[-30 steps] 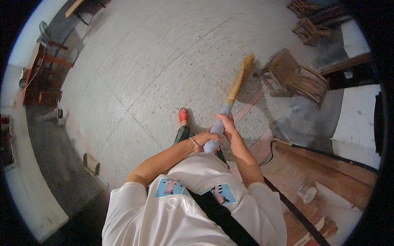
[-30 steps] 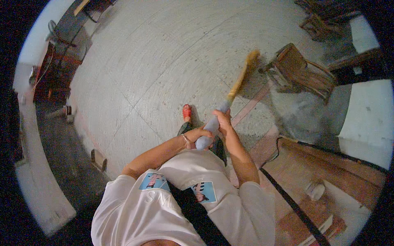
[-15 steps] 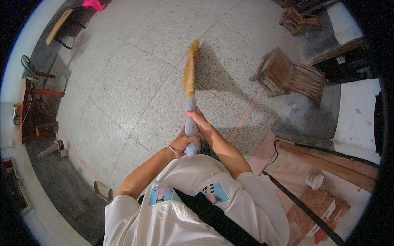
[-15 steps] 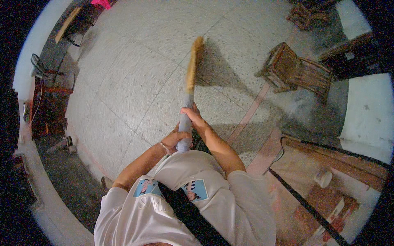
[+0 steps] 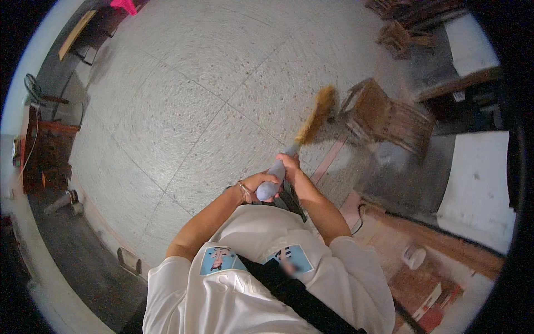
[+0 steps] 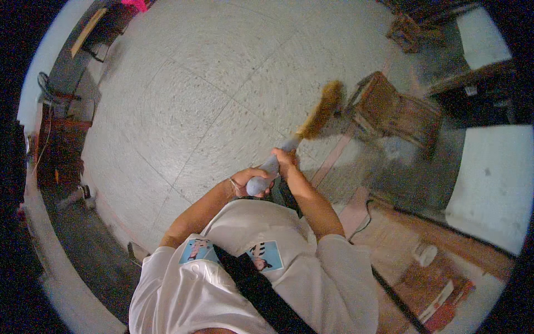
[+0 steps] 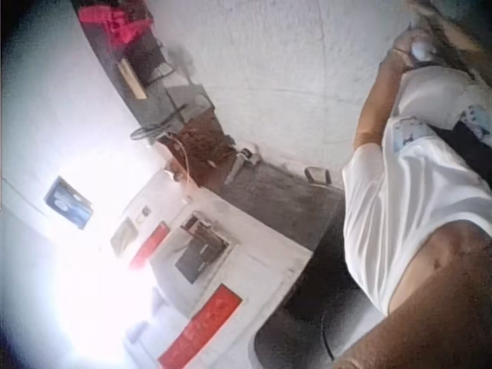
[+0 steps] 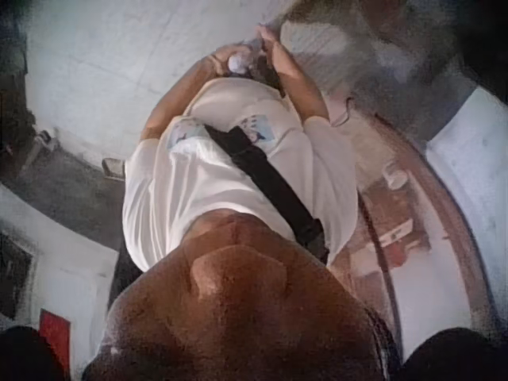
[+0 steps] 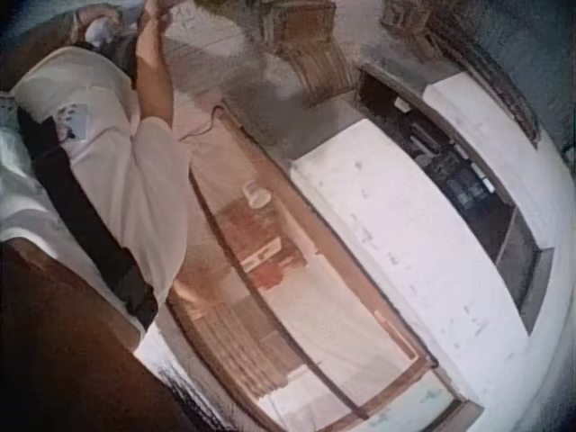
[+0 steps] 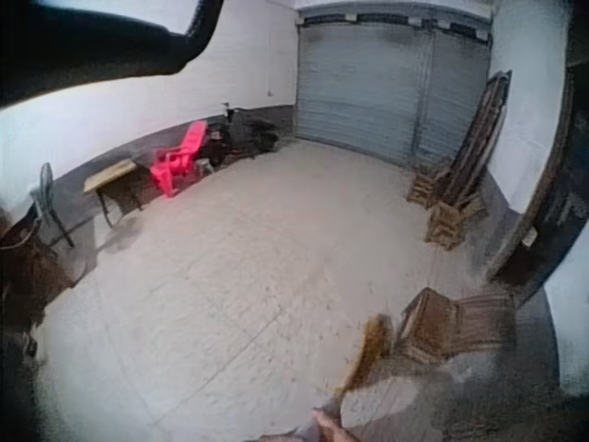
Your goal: The person sweeps a tiled floor using a traditional straw broom. They move systematically across the room, sweeping debris from the center towards the edges and around furniture such as a pink plastic chair and wooden stools.
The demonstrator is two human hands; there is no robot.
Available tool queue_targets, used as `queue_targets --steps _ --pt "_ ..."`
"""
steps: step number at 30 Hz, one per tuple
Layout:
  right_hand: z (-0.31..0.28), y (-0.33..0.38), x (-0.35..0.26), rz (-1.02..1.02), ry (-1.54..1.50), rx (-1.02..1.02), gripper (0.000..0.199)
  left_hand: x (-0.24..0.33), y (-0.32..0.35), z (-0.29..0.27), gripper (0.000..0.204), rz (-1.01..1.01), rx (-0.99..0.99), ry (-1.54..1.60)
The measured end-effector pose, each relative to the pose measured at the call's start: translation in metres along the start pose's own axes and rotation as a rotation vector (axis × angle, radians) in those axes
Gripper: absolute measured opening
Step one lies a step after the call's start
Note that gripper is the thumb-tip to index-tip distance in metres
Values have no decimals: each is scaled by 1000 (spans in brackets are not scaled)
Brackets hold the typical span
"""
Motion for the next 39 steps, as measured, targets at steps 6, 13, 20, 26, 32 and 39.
queue_targets --steps 6,13,20,26,32,39 --pt "32 6 -39 92 -46 -266 43 36 -8 27 46 131 115 58" --pt "30 -14 -108 -106 -19 -501 42 66 -41 73 91 334 235 114" --pt "-34 -67 -121 -230 9 -92 43 83 -52 97 79 217 98 11" --pt "-18 -80 -83 89 -56 -91 44 78 -78 60 56 -22 -1 82" --pt "81 -51 -65 -92 12 -273 43 88 -22 8 57 141 152 95" --pt "145 -19 -81 -145 29 -496 44 118 19 4 82 446 281 48"
Point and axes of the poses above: each hand's wrist, its own y-axis away from the middle knuckle, its own z-axis out of the palm, x = y × z, the point moved 9 cm from there along -y, towards the middle knuckle, and after that the axes turned 12 degrees about x, right-handed, at the moved point
